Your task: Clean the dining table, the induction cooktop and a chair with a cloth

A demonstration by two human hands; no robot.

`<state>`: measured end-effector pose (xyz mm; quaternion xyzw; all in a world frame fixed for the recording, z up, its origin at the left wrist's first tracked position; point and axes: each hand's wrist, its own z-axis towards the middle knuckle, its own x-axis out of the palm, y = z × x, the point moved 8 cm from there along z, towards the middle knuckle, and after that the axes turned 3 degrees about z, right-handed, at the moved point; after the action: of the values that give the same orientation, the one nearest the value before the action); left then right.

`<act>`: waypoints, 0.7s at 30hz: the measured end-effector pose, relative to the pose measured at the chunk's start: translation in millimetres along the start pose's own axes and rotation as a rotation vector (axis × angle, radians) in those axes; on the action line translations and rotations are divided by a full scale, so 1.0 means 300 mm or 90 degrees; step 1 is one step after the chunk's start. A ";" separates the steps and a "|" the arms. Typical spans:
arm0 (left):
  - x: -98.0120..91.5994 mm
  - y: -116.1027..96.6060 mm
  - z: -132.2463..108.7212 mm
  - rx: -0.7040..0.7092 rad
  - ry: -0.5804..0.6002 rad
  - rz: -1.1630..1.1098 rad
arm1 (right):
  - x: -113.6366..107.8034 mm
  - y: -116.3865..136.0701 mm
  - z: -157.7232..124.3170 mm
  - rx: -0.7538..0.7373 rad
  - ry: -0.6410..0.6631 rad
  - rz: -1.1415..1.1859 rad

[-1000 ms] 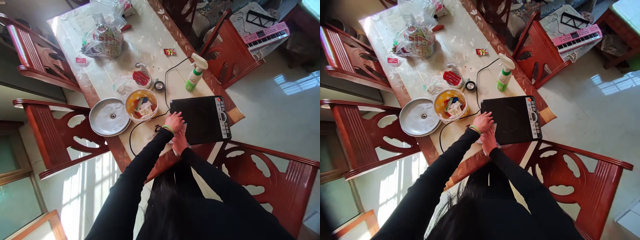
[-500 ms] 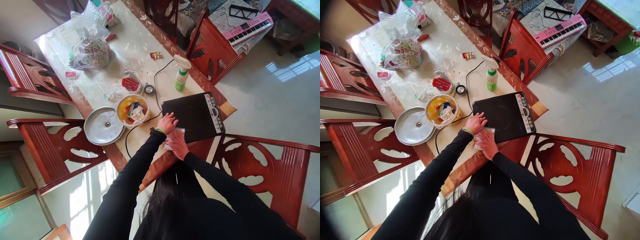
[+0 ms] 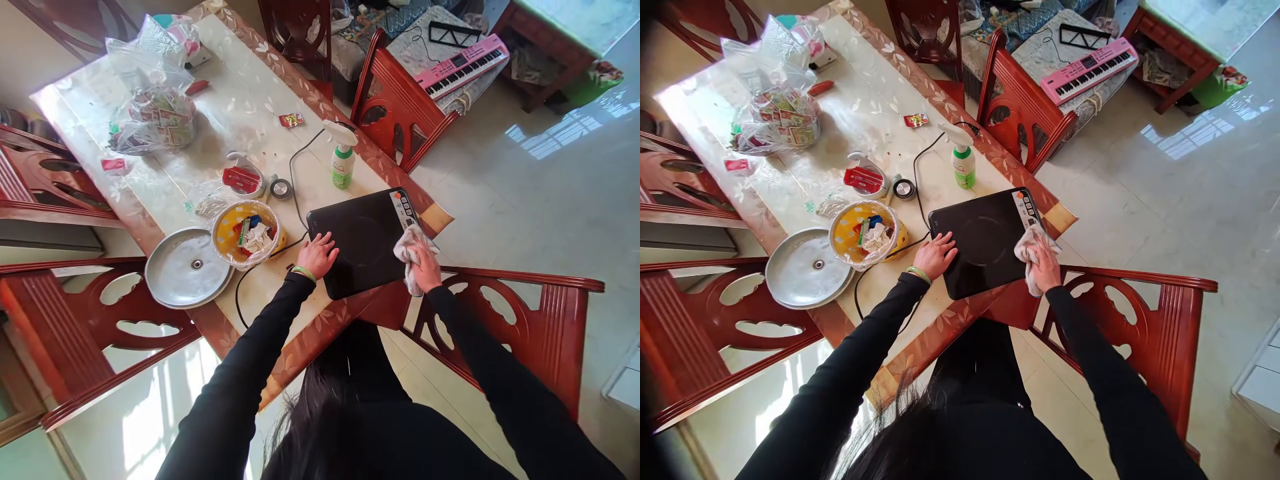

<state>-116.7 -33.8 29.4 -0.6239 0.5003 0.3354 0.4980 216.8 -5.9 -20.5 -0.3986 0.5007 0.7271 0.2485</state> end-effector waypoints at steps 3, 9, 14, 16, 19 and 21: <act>-0.002 0.002 0.005 -0.004 -0.003 0.010 | 0.138 0.231 0.127 0.030 -0.009 -0.090; -0.014 0.019 0.013 -0.015 0.006 -0.012 | 0.333 0.589 -0.016 -0.166 0.152 -0.014; 0.001 0.031 0.009 -0.021 -0.019 -0.041 | 0.092 0.165 0.006 -0.062 0.063 -0.030; 0.008 0.037 0.011 -0.019 -0.029 -0.055 | 0.062 0.102 0.164 0.020 -0.007 -0.037; 0.006 0.050 0.017 -0.024 -0.042 -0.095 | 0.193 0.281 0.350 0.029 0.010 -0.035; -0.007 0.059 0.012 -0.034 -0.069 -0.142 | 0.312 0.487 0.335 -0.070 0.090 -0.009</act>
<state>-134.0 -29.7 25.4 -0.6697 0.3911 0.3243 0.5416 20.1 28.8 -2.3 -0.4656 0.4737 0.7216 0.1951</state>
